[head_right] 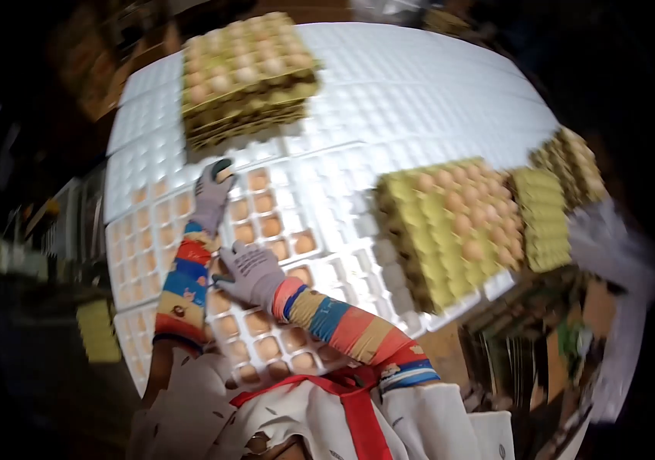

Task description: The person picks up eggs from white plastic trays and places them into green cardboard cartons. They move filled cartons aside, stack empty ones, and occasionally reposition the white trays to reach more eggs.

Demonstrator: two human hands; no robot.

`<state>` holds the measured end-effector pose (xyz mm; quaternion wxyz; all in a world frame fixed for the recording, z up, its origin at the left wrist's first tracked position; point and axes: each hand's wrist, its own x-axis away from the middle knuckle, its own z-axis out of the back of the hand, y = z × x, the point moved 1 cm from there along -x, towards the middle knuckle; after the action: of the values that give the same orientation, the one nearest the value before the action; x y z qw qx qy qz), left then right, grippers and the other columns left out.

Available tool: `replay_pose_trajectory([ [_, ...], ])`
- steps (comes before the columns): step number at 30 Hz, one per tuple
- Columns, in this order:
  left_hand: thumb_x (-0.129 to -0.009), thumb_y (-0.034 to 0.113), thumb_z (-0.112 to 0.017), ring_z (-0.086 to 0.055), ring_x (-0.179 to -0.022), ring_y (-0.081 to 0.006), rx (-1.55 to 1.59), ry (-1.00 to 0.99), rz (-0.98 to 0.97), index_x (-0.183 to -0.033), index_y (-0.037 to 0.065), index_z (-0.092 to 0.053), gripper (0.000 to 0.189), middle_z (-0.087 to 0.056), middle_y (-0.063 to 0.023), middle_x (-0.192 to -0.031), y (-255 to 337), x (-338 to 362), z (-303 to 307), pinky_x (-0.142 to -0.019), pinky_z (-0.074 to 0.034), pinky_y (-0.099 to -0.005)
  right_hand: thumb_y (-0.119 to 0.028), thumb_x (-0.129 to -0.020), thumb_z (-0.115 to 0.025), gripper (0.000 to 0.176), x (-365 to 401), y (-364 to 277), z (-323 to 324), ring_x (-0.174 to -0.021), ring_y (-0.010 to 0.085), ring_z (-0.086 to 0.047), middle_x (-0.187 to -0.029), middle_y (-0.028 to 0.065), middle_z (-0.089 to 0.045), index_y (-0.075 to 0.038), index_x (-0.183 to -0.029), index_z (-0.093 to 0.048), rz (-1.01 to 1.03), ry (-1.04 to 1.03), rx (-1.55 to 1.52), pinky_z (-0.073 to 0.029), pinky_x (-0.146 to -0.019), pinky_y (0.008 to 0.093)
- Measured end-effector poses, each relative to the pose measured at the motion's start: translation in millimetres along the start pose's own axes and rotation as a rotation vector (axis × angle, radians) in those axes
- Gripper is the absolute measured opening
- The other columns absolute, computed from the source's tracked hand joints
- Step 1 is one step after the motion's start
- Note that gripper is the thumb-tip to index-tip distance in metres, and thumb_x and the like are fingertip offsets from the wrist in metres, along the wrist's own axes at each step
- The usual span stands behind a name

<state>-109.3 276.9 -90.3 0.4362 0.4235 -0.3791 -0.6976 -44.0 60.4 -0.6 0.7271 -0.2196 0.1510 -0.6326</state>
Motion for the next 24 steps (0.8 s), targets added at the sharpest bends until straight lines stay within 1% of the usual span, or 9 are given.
replay_pose_trajectory([
  [2, -0.08, 0.03, -0.066, -0.053, -0.114, -0.0308, -0.521, -0.174, -0.126, -0.119, 0.014, -0.062, 0.043, -0.061, -0.0121, -0.117, -12.9, -2.2, -8.3, -0.106, -0.032, -0.0469, -0.046, -0.082, -0.065, 0.049, 58.9, 20.0, 58.6, -0.091, 0.0329, -0.062, -0.104, 0.0143, -0.06, -0.01, -0.115, -0.059, -0.007, 0.11, -0.13, -0.049, -0.077, 0.0424],
  [5, -0.082, 0.037, -0.065, -0.05, -0.118, -0.0307, -0.628, 0.013, -0.184, -0.122, 0.017, -0.06, 0.045, -0.056, -0.0113, -0.124, 11.6, 13.3, -24.7, -0.107, -0.029, -0.0484, -0.031, -0.08, -0.072, 0.045, 147.8, 77.6, 157.4, -0.081, 0.0258, -0.065, -0.103, 0.0129, -0.063, -0.006, -0.116, -0.063, -0.196, 0.516, -0.051, -0.053, -0.074, 0.0348],
  [6, -0.082, 0.036, -0.065, -0.048, -0.12, -0.0312, -0.6, 0.065, -0.154, -0.122, 0.017, -0.061, 0.044, -0.055, -0.0115, -0.126, 36.5, 17.3, -28.1, -0.107, -0.03, -0.0471, -0.041, -0.077, -0.069, 0.051, 173.7, 108.5, 182.8, -0.093, 0.0296, -0.062, -0.099, 0.016, -0.061, -0.008, -0.115, -0.061, -0.366, 0.624, -0.109, -0.051, -0.079, 0.0386],
  [8, -0.079, 0.027, -0.072, -0.049, -0.118, -0.032, -0.19, 0.005, -0.139, -0.12, 0.013, -0.061, 0.045, -0.056, -0.0145, -0.123, 89.3, 24.3, -62.5, -0.101, -0.038, -0.0424, -0.038, -0.074, -0.073, 0.048, 204.5, 162.9, 228.3, -0.093, 0.0294, -0.062, -0.099, 0.0161, -0.061, -0.007, -0.108, -0.062, -0.7, 0.601, 0.2, -0.051, -0.079, 0.0397],
  [10, -0.078, 0.027, -0.073, -0.05, -0.114, -0.0336, -0.192, -0.153, -0.437, -0.12, 0.011, -0.061, 0.046, -0.058, -0.0157, -0.12, 176.7, 46.2, -109.8, -0.101, -0.038, -0.0434, -0.038, -0.073, -0.073, 0.044, 196.9, 193.6, 228.0, -0.093, 0.0294, -0.063, -0.099, 0.0157, -0.061, -0.007, -0.103, -0.061, -0.723, 0.437, 0.432, -0.051, -0.078, 0.0401],
  [14, -0.074, 0.039, -0.072, -0.049, -0.119, -0.0325, -0.413, -0.383, -0.535, -0.129, 0.012, -0.056, 0.063, -0.056, -0.0147, -0.126, 276.8, 83.8, -206.5, -0.103, -0.037, -0.0414, -0.033, -0.078, -0.071, 0.037, 196.6, 236.6, 233.3, -0.082, 0.0269, -0.065, -0.09, 0.01, -0.064, -0.005, -0.099, -0.06, -0.549, 0.255, 0.368, -0.051, -0.071, 0.037],
  [18, -0.074, 0.031, -0.072, -0.06, -0.107, -0.0255, -0.547, -0.653, -0.267, -0.122, 0.01, -0.062, 0.053, -0.065, -0.0109, -0.115, 312.8, 77.4, -231.9, -0.095, -0.046, -0.0362, -0.024, -0.088, -0.063, 0.022, 267.0, 270.7, 280.0, -0.066, 0.0107, -0.056, -0.084, 0.0021, -0.062, -0.004, -0.096, -0.064, -0.418, 0.676, -1.294, -0.046, -0.059, 0.0233],
  [20, -0.075, 0.023, -0.074, -0.065, -0.098, -0.0212, -0.149, -0.455, -0.085, -0.115, 0.009, -0.065, 0.043, -0.068, -0.0084, -0.108, 272.9, 73.4, -241.1, -0.087, -0.051, -0.0322, -0.024, -0.089, -0.061, 0.022, 279.4, 286.6, 292.2, -0.068, 0.012, -0.056, -0.083, 0.0025, -0.061, -0.005, -0.097, -0.065, -0.382, 0.592, -1.32, -0.047, -0.061, 0.0237],
  [24, -0.088, 0.024, -0.062, -0.065, -0.091, -0.0264, 1.226, -0.043, 0.229, -0.111, 0.005, -0.062, 0.03, -0.064, -0.0071, -0.091, 283.3, 78.6, -230.8, -0.09, -0.054, -0.0417, -0.021, -0.076, -0.067, 0.04, 249.1, 278.5, 286.3, -0.087, 0.026, -0.062, -0.088, 0.0109, -0.059, -0.01, -0.113, -0.057, -0.025, 0.233, 0.367, -0.049, -0.075, 0.0384],
])
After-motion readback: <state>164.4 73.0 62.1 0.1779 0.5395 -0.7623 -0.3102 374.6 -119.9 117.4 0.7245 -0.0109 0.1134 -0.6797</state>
